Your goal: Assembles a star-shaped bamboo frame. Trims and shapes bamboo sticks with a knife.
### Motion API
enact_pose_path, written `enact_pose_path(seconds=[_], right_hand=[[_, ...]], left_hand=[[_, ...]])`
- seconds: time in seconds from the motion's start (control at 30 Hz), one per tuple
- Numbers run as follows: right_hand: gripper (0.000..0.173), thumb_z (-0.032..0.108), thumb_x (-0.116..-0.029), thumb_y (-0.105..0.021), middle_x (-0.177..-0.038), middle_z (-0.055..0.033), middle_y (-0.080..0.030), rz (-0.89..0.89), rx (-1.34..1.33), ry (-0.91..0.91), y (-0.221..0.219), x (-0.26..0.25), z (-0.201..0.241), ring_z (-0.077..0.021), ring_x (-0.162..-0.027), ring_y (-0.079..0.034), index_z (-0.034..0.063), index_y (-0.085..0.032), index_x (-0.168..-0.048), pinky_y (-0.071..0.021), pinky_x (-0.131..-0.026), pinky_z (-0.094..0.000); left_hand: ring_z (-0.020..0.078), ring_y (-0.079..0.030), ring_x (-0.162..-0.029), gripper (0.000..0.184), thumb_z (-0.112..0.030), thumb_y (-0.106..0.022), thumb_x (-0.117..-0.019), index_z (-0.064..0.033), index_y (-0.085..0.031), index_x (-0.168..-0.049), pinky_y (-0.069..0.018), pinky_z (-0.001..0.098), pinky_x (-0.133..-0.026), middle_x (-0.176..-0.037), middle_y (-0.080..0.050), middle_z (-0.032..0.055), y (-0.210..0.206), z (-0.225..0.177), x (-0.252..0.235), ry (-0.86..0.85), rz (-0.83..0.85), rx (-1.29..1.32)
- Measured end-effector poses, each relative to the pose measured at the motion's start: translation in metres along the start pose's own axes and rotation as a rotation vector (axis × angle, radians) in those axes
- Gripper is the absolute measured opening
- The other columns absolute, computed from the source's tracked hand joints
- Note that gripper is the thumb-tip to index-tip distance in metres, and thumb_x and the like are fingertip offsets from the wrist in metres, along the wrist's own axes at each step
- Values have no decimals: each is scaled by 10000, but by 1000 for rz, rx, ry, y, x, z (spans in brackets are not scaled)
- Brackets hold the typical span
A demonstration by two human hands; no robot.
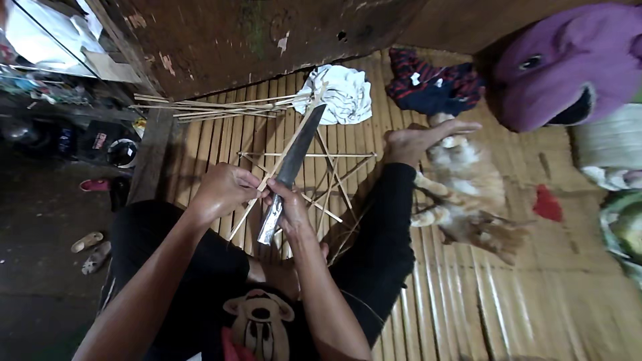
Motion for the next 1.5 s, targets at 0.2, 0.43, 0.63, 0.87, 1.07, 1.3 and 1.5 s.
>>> enact_pose_path(seconds=[0.2, 0.43, 0.63, 0.87, 1.07, 1.3, 1.5], right_hand=[[121, 15, -1020, -512, -690, -45, -672, 27, -25, 26, 3, 0, 1, -67, -516, -608, 39, -626, -986, -539, -519, -186], [130, 44, -1003, -537, -698, -43, -679, 78, -38, 54, 3, -1, 2, -55, -531, -611, 42, -660, -961, -537, -529, -178], [132, 40, -1010, -530, -691, -32, -673, 50, -63, 53, 6, -1, 2, -59, -527, -610, 54, -646, -948, -538, -526, -184], [107, 36, -1012, -529, -743, -46, -685, 43, -93, 48, 9, -4, 3, -61, -545, -618, 54, -633, -992, -535, -520, -177], [92, 38, -1009, -554, -767, -52, -683, 42, -108, 41, 10, -7, 3, -58, -559, -613, 44, -643, -985, -534, -531, -172], [90, 77, -1000, -577, -733, -32, -693, 101, -112, 48, 11, -8, 4, -41, -541, -609, 79, -661, -968, -516, -516, -159], [104, 59, -993, -578, -701, -30, -678, 74, -119, 47, 13, -8, 3, -47, -530, -605, 74, -671, -948, -525, -523, -169]], left_hand=[[103, -675, -732, 108, -107, -823, -870, -109, -784, -971, -558, 327, -698, -849, -746, 7, -1, -4, 2, -11, -21, -41], [94, -679, -762, 98, -143, -833, -868, -144, -802, -960, -551, 366, -744, -841, -755, -14, -1, -4, 1, 5, -30, -66], [90, -680, -731, 84, -142, -836, -866, -145, -806, -945, -546, 350, -692, -828, -758, -11, -1, -8, 5, 7, -77, -88], [113, -705, -838, 111, -193, -838, -872, -157, -807, -972, -563, 401, -811, -893, -767, -8, -4, -5, -8, -2, -15, -97], [104, -691, -770, 93, -177, -822, -886, -155, -804, -974, -564, 373, -754, -872, -762, -13, -6, -4, -12, -7, 3, -82], [90, -678, -756, 101, -100, -794, -896, -101, -785, -997, -562, 305, -727, -888, -752, 11, -9, -5, -15, -7, 57, 24], [86, -674, -715, 103, -78, -790, -895, -95, -783, -996, -569, 288, -701, -871, -750, 10, -11, -2, -17, -5, 59, 54]])
Point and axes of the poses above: each hand's wrist, its own x-axis away from the middle knuckle, its own y-axis out of the back of the hand, z = x × y, the point moved 9 cm from there along -x, towards the middle knuckle
